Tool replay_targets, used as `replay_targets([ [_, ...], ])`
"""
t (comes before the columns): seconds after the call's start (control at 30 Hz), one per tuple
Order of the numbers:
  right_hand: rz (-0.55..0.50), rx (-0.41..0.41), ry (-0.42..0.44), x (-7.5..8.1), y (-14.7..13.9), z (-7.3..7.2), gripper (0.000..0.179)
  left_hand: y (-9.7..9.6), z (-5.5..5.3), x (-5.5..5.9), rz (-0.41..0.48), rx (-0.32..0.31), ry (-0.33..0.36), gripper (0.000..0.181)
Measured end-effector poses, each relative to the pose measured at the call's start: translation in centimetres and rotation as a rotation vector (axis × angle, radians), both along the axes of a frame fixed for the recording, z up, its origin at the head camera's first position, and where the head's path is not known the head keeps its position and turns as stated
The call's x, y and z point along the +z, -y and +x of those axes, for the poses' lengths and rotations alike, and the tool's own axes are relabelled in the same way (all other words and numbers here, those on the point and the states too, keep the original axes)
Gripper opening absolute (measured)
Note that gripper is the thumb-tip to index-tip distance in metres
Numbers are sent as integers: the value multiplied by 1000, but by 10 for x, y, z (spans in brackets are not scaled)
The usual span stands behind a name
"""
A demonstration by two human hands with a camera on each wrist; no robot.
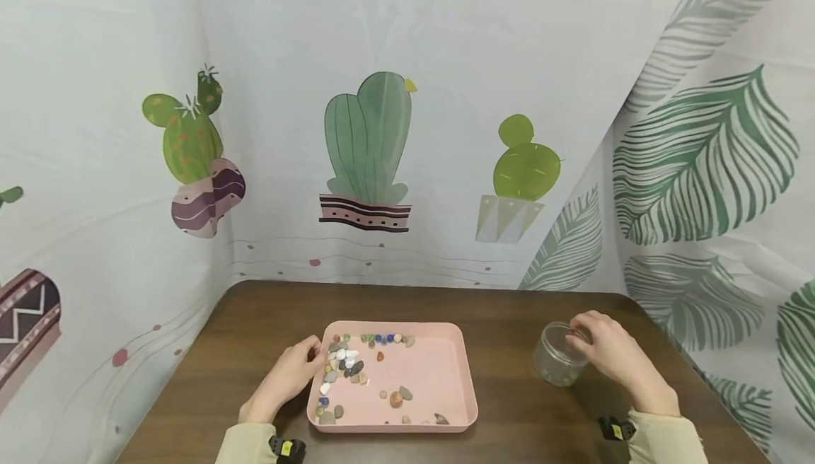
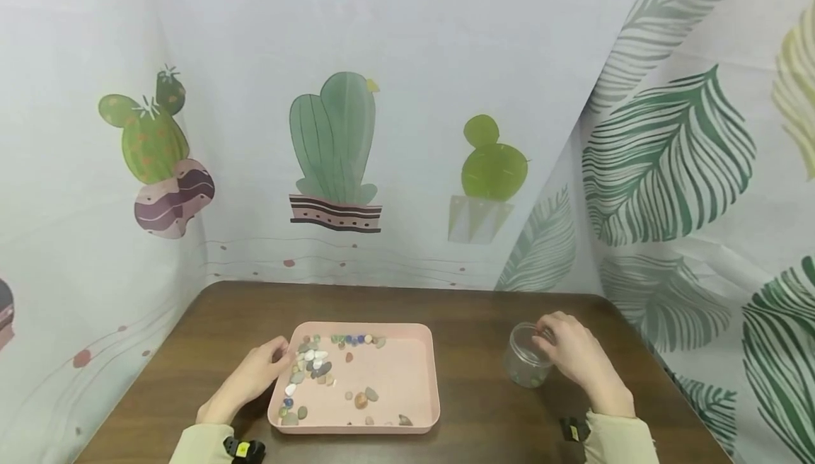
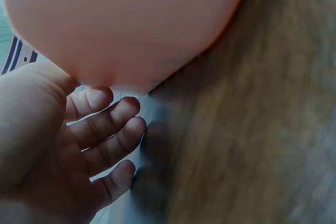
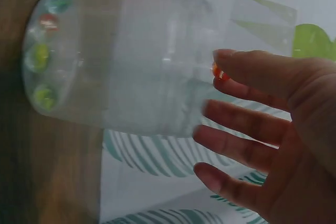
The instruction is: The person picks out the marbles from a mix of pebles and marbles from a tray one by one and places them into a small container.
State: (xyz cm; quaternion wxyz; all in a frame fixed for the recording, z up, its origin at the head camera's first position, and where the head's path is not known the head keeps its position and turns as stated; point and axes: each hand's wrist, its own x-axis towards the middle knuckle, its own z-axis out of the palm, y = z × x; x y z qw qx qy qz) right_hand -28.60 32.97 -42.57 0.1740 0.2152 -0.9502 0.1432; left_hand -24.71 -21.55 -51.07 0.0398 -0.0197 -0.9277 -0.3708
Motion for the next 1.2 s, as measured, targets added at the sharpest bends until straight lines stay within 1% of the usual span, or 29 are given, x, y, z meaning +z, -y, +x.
replay_targets([
  [0.13,1,-4,5,-8,-2,-4,15,0,-1,-1,12,-2,2,14],
  [0.33,-12,-5,12,-18,0,-9,16,1,-1,0,2,-5,-7,16],
  [0.53,-13,29,5,-25,0,-13,18,1,-1,0,5,-6,3,15],
  [0.73,-16,37,-10,-26,-2,-13,19,0,-2,-1,-7,-6,-3,16],
  [0.9,-35,32,12,-23,-3,-14,17,-1,-3,0,-9,-6,-9,15],
  [1.07,-33,34,11,-25,-3,-14,17,0,-1,0,-7,-2,-1,14],
  [1.2,-34,30,15,-25,-2,-14,15,-1,0,0,-6,-1,-9,14],
])
